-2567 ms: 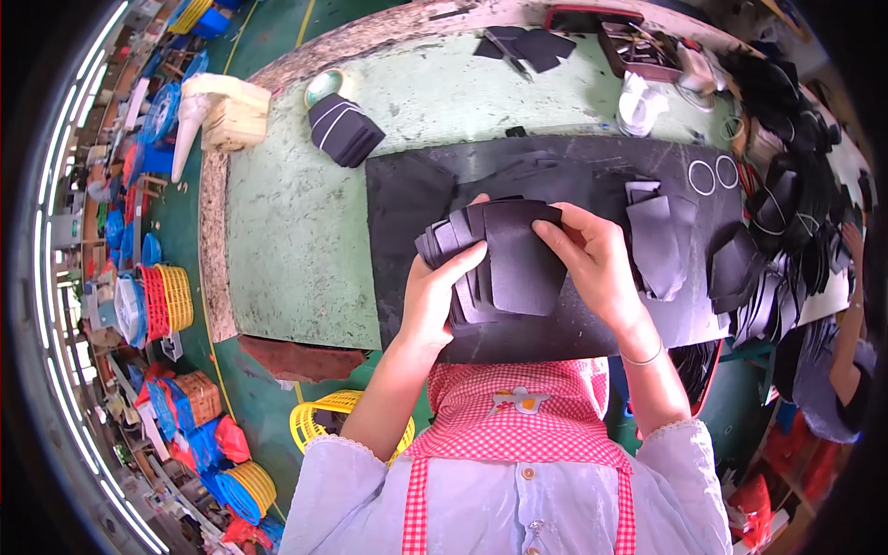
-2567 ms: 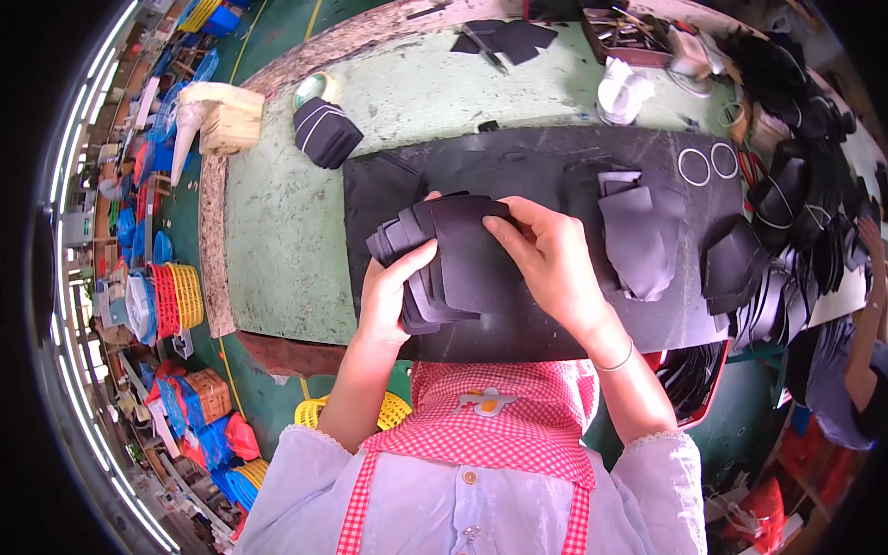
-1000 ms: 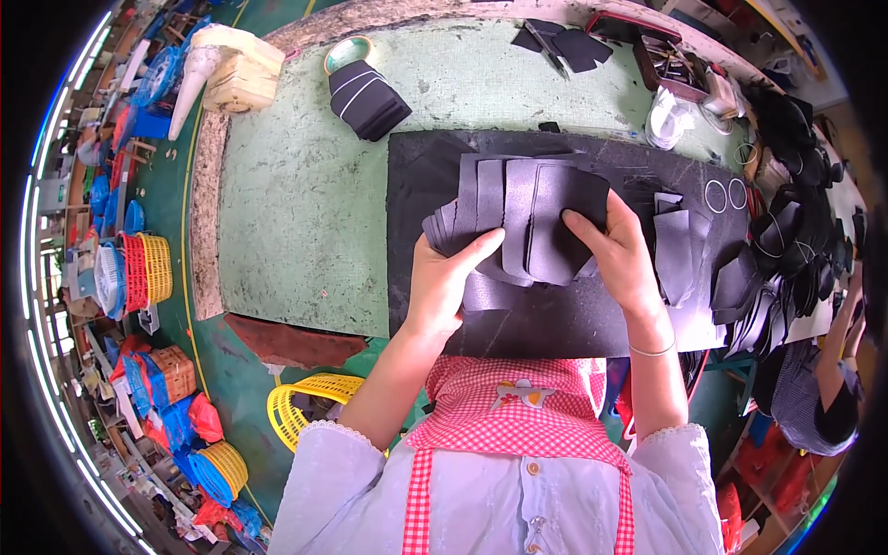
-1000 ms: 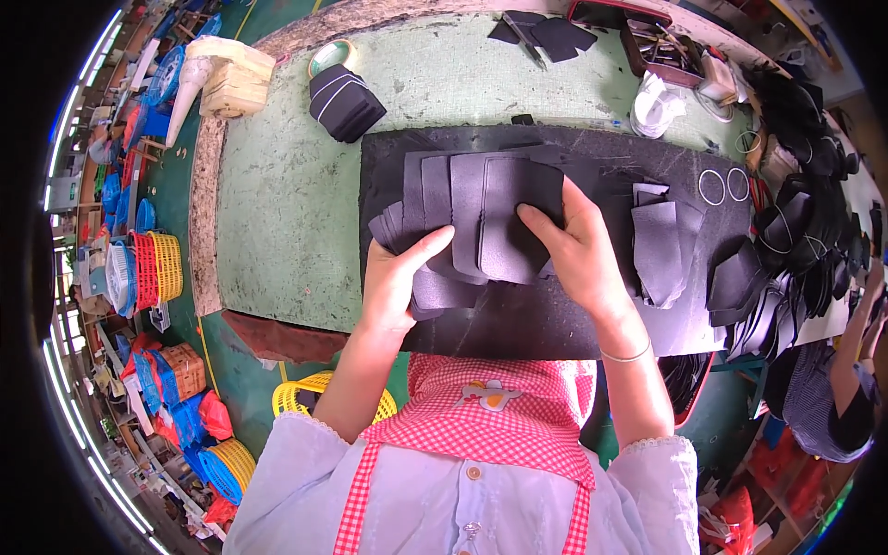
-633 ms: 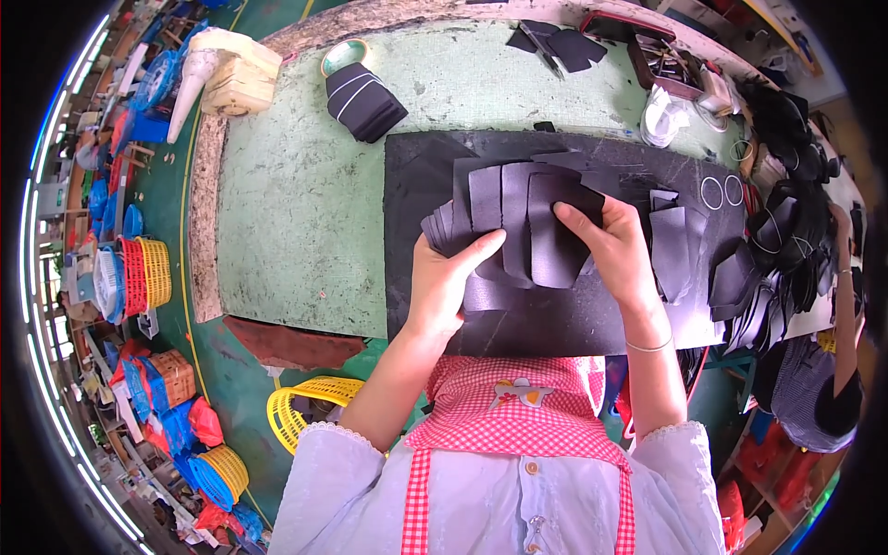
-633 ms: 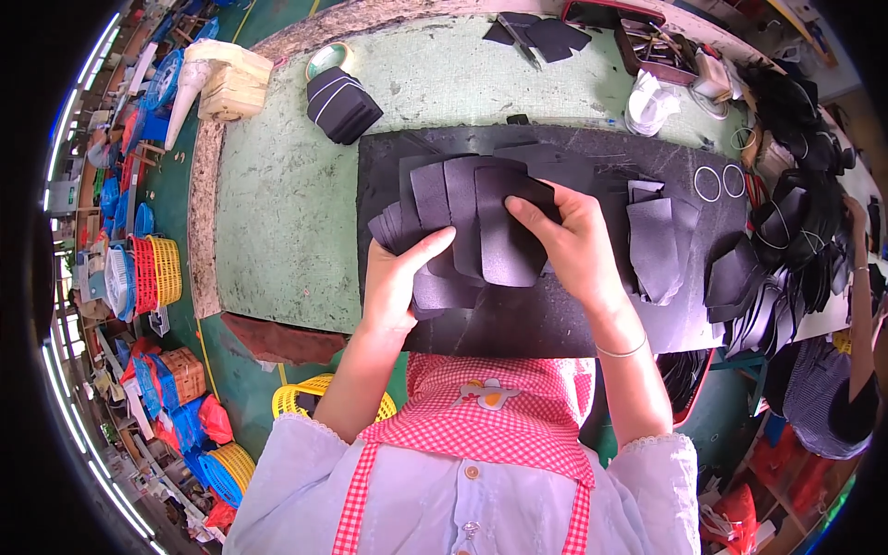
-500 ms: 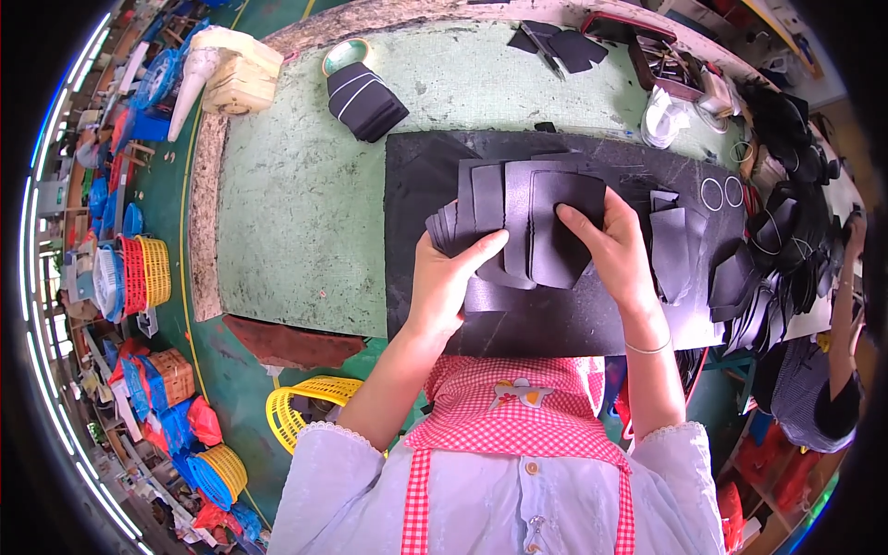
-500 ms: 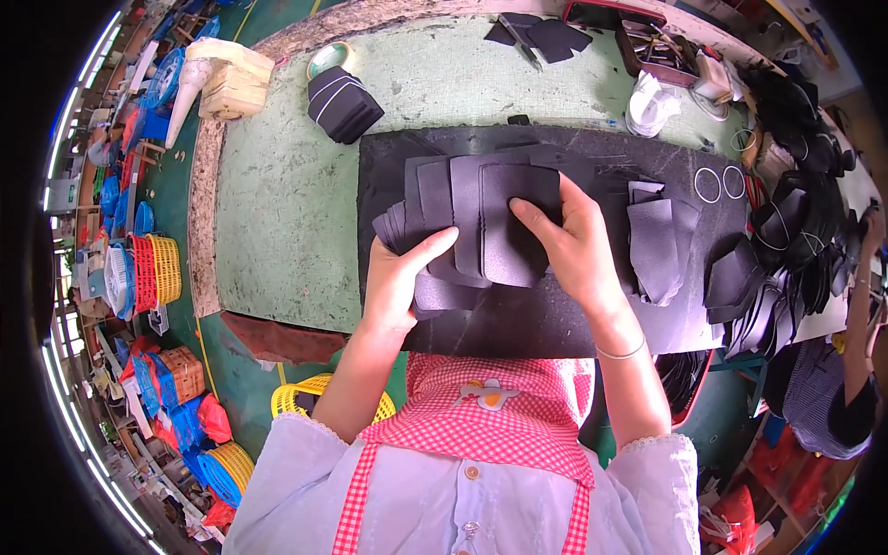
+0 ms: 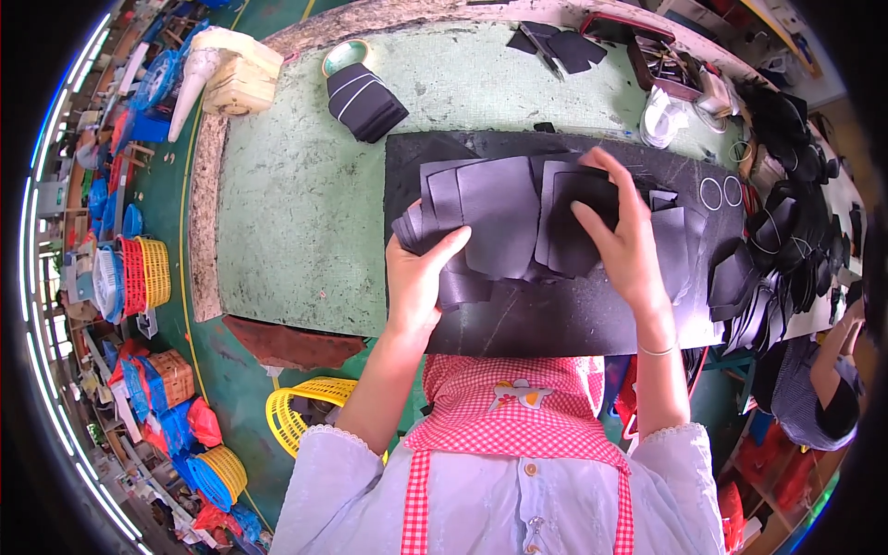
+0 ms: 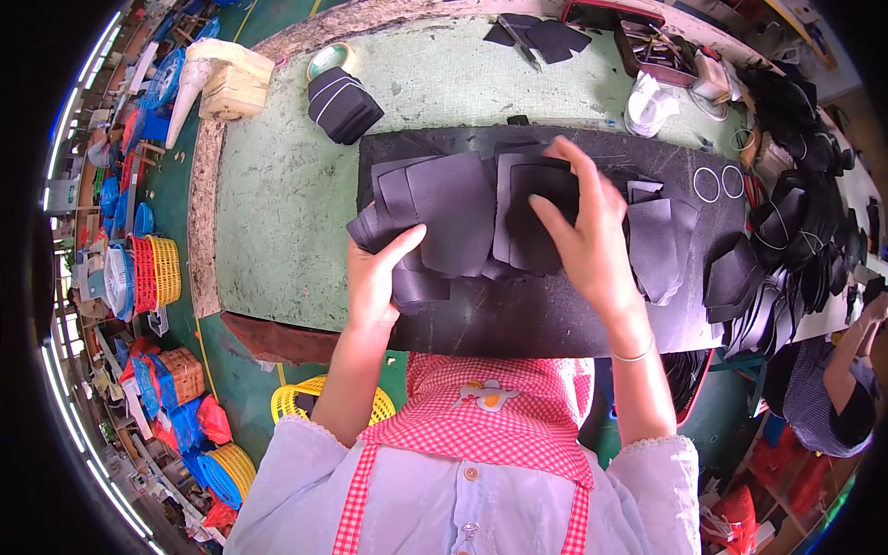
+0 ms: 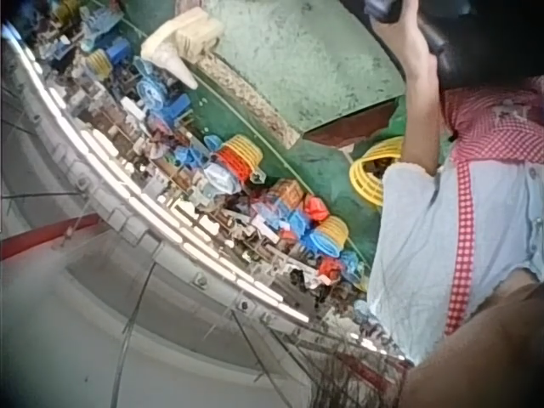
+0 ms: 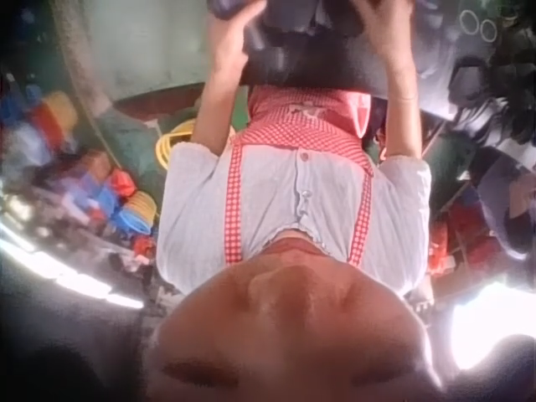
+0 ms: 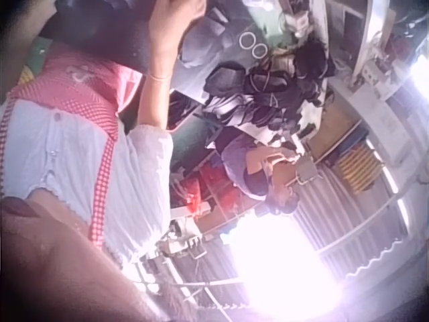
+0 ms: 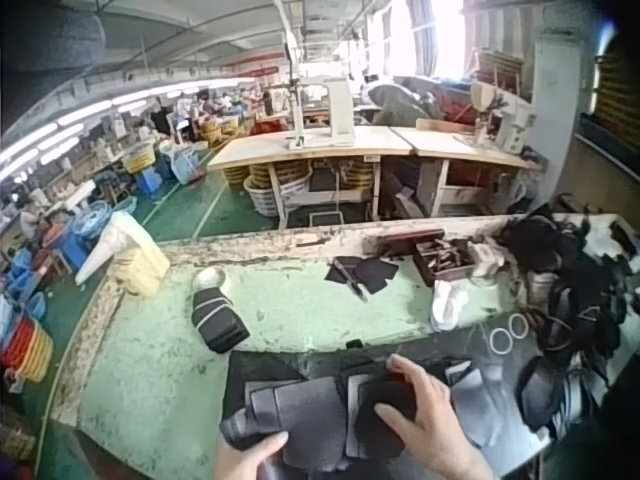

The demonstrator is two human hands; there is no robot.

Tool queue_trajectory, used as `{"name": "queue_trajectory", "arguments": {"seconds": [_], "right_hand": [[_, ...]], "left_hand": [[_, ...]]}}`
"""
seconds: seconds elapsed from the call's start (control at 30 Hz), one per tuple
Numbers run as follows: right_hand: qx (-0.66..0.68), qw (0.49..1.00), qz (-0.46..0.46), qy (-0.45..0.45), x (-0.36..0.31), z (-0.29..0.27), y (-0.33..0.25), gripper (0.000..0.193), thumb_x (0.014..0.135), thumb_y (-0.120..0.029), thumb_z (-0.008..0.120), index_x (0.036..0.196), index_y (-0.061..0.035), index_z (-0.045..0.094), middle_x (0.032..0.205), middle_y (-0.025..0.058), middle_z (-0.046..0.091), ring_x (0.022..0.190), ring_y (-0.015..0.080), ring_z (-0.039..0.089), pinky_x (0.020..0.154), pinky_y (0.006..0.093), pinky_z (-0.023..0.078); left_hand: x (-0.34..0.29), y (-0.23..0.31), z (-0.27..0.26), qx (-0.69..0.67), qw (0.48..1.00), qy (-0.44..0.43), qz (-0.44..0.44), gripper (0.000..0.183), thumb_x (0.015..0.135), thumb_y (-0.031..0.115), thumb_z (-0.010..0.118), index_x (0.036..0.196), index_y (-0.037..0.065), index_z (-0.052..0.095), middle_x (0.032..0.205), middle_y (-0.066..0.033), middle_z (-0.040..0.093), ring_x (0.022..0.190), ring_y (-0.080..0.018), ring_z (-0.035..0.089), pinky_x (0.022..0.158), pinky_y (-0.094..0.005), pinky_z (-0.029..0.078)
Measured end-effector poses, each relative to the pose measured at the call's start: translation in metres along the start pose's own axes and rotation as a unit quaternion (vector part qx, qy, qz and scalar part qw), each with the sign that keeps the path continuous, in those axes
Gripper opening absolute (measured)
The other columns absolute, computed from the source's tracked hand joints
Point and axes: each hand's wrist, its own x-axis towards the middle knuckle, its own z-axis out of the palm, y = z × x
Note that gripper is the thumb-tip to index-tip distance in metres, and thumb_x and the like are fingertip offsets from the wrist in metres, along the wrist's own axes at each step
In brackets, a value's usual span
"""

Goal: Sorting and inspecting black shoe upper components at a factory workbench.

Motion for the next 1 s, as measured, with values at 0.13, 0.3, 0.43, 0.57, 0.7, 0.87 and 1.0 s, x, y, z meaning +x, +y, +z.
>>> {"name": "queue_trajectory", "arguments": {"seconds": [0.13, 0.3, 0.43, 0.57, 0.7, 0.87, 1.0], "right_hand": [[-0.097, 0.995, -0.018, 0.024, 0.001, 0.01, -0.021, 0.04, 0.08, -0.018, 0.08, 0.111, -0.0013, 0.061, 0.094, 0.0055, 0.067, 0.08, 0.0163, 0.06, 0.075, 0.0306, 0.048], [0.062, 0.99, 0.117, -0.04, 0.001, 0.017, -0.033, 0.023, 0.086, -0.016, 0.075, 0.079, 0.0016, 0.062, 0.06, 0.0028, 0.049, 0.06, 0.0042, 0.041, 0.053, 0.0257, 0.038], [0.124, 0.98, 0.135, -0.077, -0.002, 0.015, -0.014, 0.019, 0.091, -0.01, 0.068, 0.079, 0.0011, 0.057, 0.063, -0.0017, 0.041, 0.066, 0.0023, 0.034, 0.053, 0.0241, 0.033], [0.279, 0.943, 0.176, -0.045, 0.006, -0.001, -0.011, 0.01, 0.093, -0.007, 0.065, 0.094, 0.001, 0.06, 0.083, -0.007, 0.058, 0.077, 0.0, 0.049, 0.065, 0.017, 0.041], [0.288, 0.937, 0.181, -0.077, 0.002, 0.007, -0.021, 0.014, 0.089, -0.006, 0.07, 0.097, -0.0002, 0.06, 0.09, -0.0028, 0.063, 0.083, 0.0018, 0.055, 0.073, 0.0178, 0.046], [0.321, 0.924, 0.199, -0.063, 0.002, 0.014, -0.027, 0.017, 0.086, -0.004, 0.074, 0.095, -0.0007, 0.06, 0.09, -0.002, 0.064, 0.084, 0.0018, 0.055, 0.076, 0.0189, 0.046], [0.313, 0.93, 0.178, -0.069, -0.002, 0.015, -0.013, 0.014, 0.087, -0.004, 0.073, 0.095, -0.0008, 0.061, 0.091, -0.0035, 0.065, 0.086, 0.002, 0.056, 0.077, 0.0189, 0.047]], "left_hand": [[-0.004, 0.004, 0.01, -0.025, 0.999, -0.024, -0.011, 0.041, 0.081, -0.003, 0.074, 0.12, 0.001, 0.061, 0.106, -0.0052, 0.069, 0.093, -0.0128, 0.065, 0.084, -0.0284, 0.052], [-0.007, 0.002, 0.015, -0.063, 0.997, -0.045, -0.026, 0.04, 0.082, -0.001, 0.074, 0.12, 0.002, 0.061, 0.107, -0.006, 0.068, 0.094, -0.0135, 0.066, 0.084, -0.0291, 0.052], [-0.006, 0.006, 0.005, -0.034, 0.999, -0.02, -0.01, 0.039, 0.082, -0.001, 0.074, 0.119, 0.002, 0.061, 0.107, -0.0063, 0.068, 0.094, -0.0142, 0.066, 0.084, -0.0293, 0.052], [-0.004, 0.003, 0.006, -0.03, 0.999, -0.016, -0.008, 0.04, 0.082, -0.002, 0.074, 0.119, 0.002, 0.061, 0.104, -0.0058, 0.069, 0.092, -0.0134, 0.066, 0.082, -0.0291, 0.053], [-0.007, -0.003, 0.017, -0.034, 0.998, -0.05, -0.018, 0.041, 0.082, -0.002, 0.074, 0.12, 0.002, 0.061, 0.106, -0.0055, 0.069, 0.093, -0.0122, 0.065, 0.084, -0.0289, 0.052], [-0.006, 0.0, 0.027, -0.04, 0.997, -0.063, -0.025, 0.043, 0.085, 0.001, 0.072, 0.126, -0.001, 0.058, 0.11, -0.007, 0.068, 0.096, -0.0123, 0.065, 0.086, -0.028, 0.052], [-0.007, 0.004, 0.026, -0.054, 0.995, -0.077, -0.028, 0.042, 0.088, 0.003, 0.07, 0.127, -0.001, 0.057, 0.112, -0.0075, 0.067, 0.098, -0.0124, 0.064, 0.087, -0.0286, 0.052]]}}
